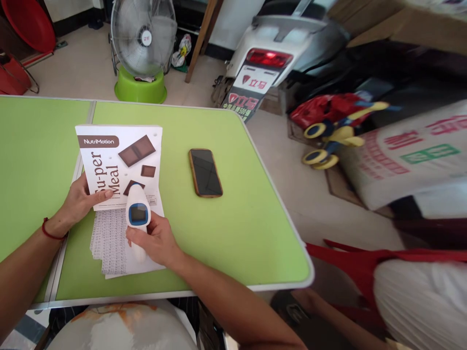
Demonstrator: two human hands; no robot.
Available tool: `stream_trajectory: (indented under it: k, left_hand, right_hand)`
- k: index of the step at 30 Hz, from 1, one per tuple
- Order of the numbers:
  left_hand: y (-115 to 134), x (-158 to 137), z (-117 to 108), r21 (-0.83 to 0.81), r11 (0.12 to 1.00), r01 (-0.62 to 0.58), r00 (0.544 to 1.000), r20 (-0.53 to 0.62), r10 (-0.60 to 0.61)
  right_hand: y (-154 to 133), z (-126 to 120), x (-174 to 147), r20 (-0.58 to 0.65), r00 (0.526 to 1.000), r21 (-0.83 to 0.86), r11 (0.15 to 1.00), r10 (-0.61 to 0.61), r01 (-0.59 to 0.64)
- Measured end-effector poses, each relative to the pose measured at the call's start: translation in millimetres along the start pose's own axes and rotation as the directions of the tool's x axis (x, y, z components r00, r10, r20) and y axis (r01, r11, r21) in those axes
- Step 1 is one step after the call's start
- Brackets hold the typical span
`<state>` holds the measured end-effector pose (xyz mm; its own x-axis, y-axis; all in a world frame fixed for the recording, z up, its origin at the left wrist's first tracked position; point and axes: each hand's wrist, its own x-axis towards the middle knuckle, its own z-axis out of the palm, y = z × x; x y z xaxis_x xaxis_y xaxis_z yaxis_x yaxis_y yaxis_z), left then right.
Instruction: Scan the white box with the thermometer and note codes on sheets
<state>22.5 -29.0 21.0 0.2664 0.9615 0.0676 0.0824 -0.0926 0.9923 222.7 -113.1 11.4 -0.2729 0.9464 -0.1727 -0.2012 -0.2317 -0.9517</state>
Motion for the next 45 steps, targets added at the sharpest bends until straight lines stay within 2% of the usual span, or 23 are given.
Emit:
stream_trajectory:
  k: [5, 9, 14, 21, 24, 27, 30, 33, 37, 41, 45]
  left_hand:
    - [-3, -1, -3, 0.185, 0.982, -0.027, 0.999, -0.038, 0.035]
    - [-4, -1, -6, 0.203, 0.977, -0.065, 0.997, -0.025, 0.071]
    - [-5, -1, -9, 0.249, 0.967, -0.054, 0.998, -0.025, 0.062]
    - [0, -1, -3, 0.142, 0.990, -0.017, 0.995, -0.091, 0.030]
    - [2, -2, -1, 0.093, 0.995, -0.038, 0.992, -0.116, 0.049]
    - [4, -3, -3, 0.090, 0.992, -0.084, 0.986, -0.134, 0.096]
    - [6, -3, -5, 0.107, 0.987, -0.121, 0.981, -0.141, 0.136]
    - [5, -1, -7, 0.104, 0.981, -0.166, 0.974, -0.141, 0.180]
    - [0, 3, -9, 0.107, 0.973, -0.203, 0.964, -0.151, 0.217]
    - [-5, 5, -10, 0.116, 0.974, -0.192, 0.969, -0.134, 0.207]
    - [-11, 6, -13, 0.105, 0.978, -0.178, 0.979, -0.082, 0.187]
  right_hand:
    - [1, -2, 0, -0.003, 1.000, -0.002, 1.000, -0.016, 0.016]
    - [2, -2, 1, -0.008, 1.000, 0.000, 1.000, -0.017, 0.017]
    - [3, -1, 1, -0.026, 1.000, 0.002, 1.000, 0.007, -0.007]
    - [2, -1, 1, -0.020, 1.000, -0.013, 1.000, -0.001, 0.001]
    - [2, -1, 1, -0.015, 1.000, -0.041, 0.999, -0.007, 0.007]
    - [0, -5, 1, -0.043, 0.997, -0.093, 0.994, -0.064, 0.060]
    - [-11, -19, 1, -0.077, 0.982, -0.232, 0.961, -0.172, 0.150]
    - [-27, -44, 2, -0.101, 0.951, -0.497, 0.843, -0.292, 0.206]
    - [-35, -75, 6, -0.077, 0.929, -0.839, 0.528, -0.361, 0.136]
    - [-20, -88, 14, -0.027, 0.931, -0.965, 0.253, -0.363, 0.070]
    - [-6, -88, 22, 0.031, 0.924, -0.994, 0.088, -0.381, 0.070]
